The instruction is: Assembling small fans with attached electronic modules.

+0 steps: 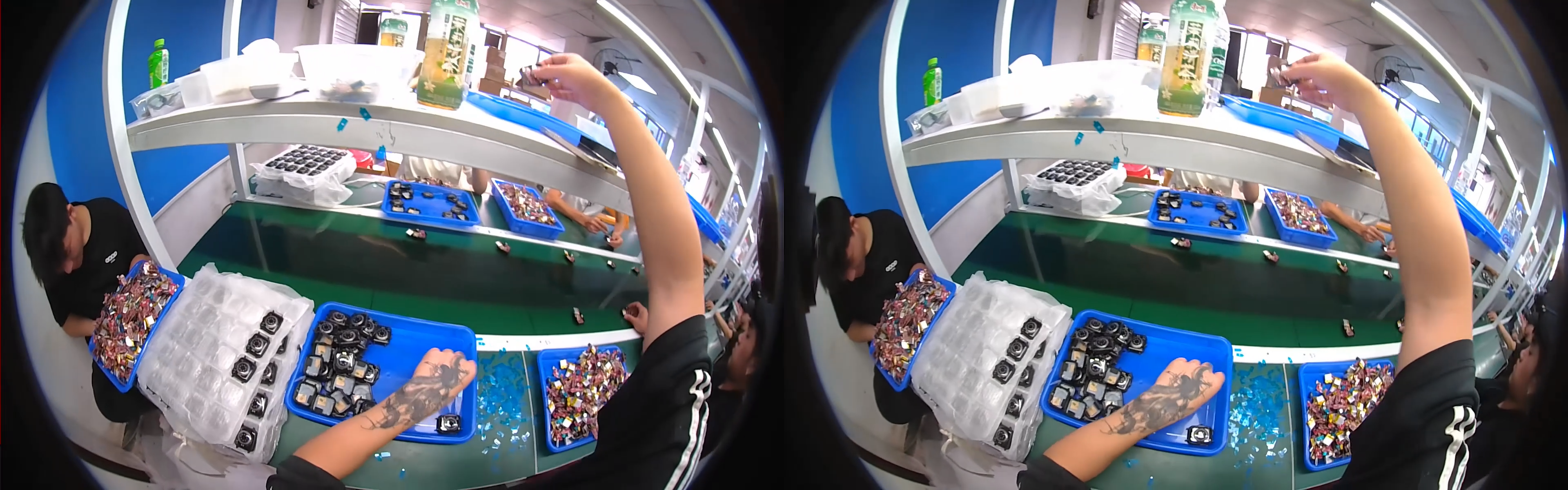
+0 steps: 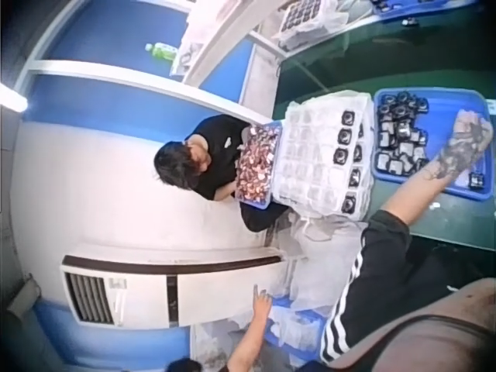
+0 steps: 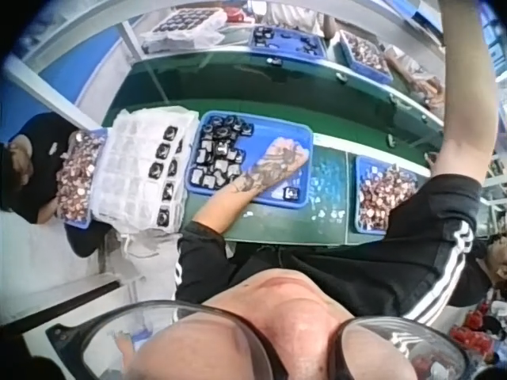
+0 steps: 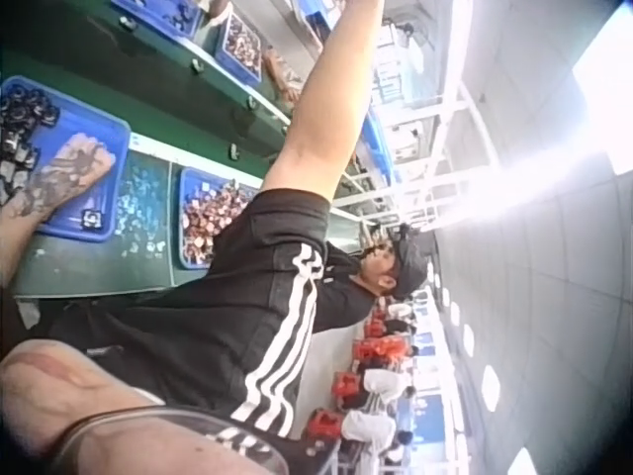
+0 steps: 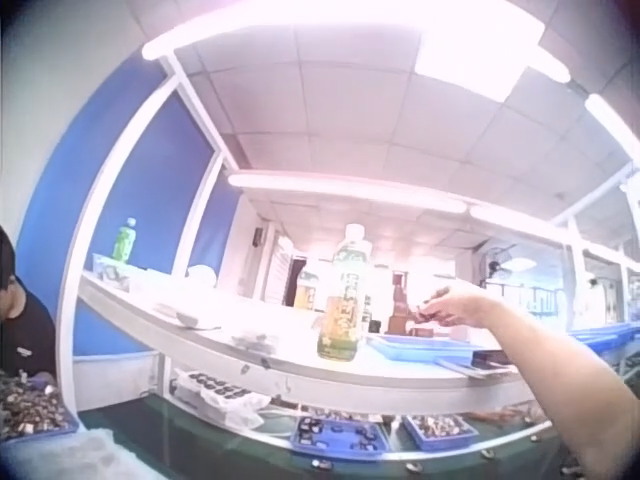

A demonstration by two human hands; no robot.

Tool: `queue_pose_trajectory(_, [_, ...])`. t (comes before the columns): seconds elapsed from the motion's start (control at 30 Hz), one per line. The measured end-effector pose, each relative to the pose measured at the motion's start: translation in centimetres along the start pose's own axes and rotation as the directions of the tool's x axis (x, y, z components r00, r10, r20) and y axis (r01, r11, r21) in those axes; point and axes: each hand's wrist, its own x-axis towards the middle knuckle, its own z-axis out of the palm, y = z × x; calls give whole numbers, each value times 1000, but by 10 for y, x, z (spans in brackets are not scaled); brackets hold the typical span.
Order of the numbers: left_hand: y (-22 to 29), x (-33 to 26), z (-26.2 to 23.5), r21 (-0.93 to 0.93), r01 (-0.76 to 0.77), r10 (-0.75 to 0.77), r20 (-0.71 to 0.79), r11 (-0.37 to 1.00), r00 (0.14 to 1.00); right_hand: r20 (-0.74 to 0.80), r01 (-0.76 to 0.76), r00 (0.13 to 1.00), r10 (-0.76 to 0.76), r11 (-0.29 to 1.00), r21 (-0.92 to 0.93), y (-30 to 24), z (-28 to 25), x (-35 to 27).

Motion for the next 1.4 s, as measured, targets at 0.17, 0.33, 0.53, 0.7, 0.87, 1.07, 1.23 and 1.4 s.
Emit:
queue_pose_trajectory(0.17, [-22, -23, 64, 21, -109, 109, -356, 994, 928, 172, 208, 958, -231, 968, 142, -12, 28, -61])
queue_pose_trajectory(0.33, [-49, -10, 49, 287, -71, 159, -299, 955, 941, 355, 4, 934, -45, 993, 117, 77, 19, -144])
queue_pose_trajectory(0.53, [-26, 33, -85, -990, 141, -377, 139, -22, 916, 574, 64, 816, -70, 997, 30, -19, 122, -232])
queue_pose_trajectory(0.7, [-2, 25, -78, -881, -28, -357, 163, -473, 920, 665, 89, 743, -75, 996, 13, 8, 152, -225])
queue_pose_trajectory(0.87, [-11, 19, -85, -842, -99, -374, 128, -531, 918, 675, 127, 734, -73, 991, -31, 7, 168, -207])
queue_pose_trajectory(1.07, [-21, 23, -93, -798, -268, -592, 134, -540, 795, 129, 583, 812, -569, 797, -155, -41, 160, -191])
queue_pose_trajectory(1.23, [-20, 22, -90, -822, -248, -583, 120, -512, 804, -84, 810, 303, -949, 303, -503, -110, 153, -147])
queue_pose_trajectory(1.4, [-16, 18, -93, -844, -208, -555, 122, -495, 823, 52, 705, 297, -953, 182, -685, -129, 166, -88])
